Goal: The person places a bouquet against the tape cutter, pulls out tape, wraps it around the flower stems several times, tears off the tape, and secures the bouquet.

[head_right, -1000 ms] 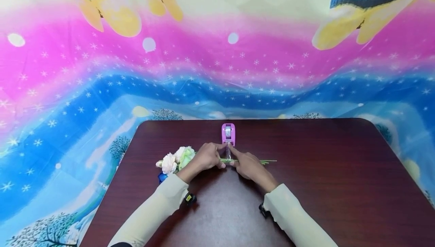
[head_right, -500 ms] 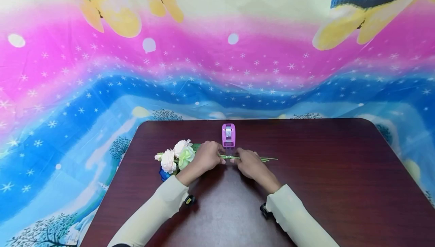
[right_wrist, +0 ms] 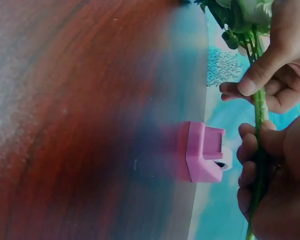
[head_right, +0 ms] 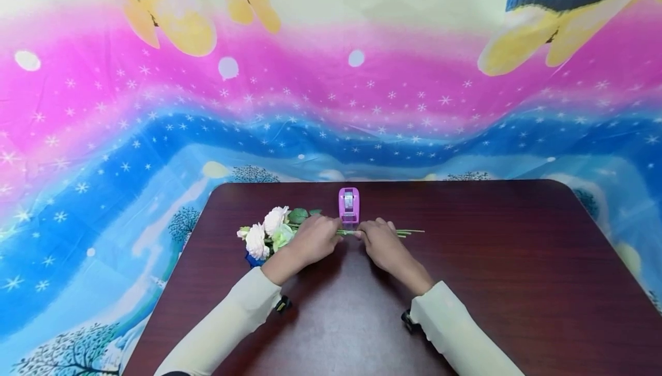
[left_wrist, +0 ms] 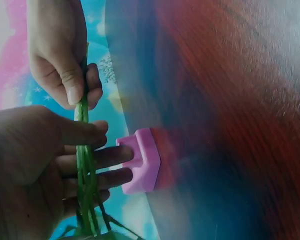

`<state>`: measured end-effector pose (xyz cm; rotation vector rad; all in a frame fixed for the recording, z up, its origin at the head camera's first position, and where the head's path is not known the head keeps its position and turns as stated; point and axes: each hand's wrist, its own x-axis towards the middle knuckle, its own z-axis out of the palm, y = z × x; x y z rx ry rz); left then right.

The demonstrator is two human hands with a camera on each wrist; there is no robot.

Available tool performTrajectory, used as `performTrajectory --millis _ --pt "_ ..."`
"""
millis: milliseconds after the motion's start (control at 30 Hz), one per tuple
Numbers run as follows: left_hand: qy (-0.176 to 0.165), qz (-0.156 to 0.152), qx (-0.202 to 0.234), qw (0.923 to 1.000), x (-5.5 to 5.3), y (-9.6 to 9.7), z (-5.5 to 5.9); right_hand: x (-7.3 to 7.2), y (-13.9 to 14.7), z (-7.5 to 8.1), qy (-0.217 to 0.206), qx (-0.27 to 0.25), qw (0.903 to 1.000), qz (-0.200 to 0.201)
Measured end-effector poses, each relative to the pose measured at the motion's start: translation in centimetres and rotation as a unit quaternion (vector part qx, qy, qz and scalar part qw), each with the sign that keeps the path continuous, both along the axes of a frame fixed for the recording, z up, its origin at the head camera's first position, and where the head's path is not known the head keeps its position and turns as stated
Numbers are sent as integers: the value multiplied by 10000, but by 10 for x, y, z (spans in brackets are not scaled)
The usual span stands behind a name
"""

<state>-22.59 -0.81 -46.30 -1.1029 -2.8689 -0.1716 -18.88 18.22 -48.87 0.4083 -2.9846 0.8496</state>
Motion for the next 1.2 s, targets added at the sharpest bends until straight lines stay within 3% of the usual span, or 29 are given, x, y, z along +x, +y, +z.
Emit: performTrajectory --millis 167,267,367,567,667,767,867,1033,1200 --pt "-218 -212 -174 9994 -2 1 1 1 -1 -5 641 35 9979 -78" --pt "2 -282 -305 9991 -3 2 1 1 -1 -6 803 86 9966 -130" --pt "390 -353 -432 9977 -3 1 0 0 0 -4 627 66 9979 -119" --pt "1169 -468 -491 9908 -1 -1 -2 -5 5 4 -359 -47 9993 88" --pt "1470 -497 -501 9866 1 -2 -4 -8 7 6 -376 71 9990 243" --pt "1512 -441 -456 9865 2 -2 -5 -11 7 6 -128 142 9993 322" --pt "1208 -326 -302 9917 2 0 -5 -12 6 3 243 163 9991 312" --pt "356 -119 -3 9993 1 4 1 -12 4 -4 925 186 9953 218" --pt "-510 265 393 9976 -2 7 7 -11 2 -7 1352 165 9906 134"
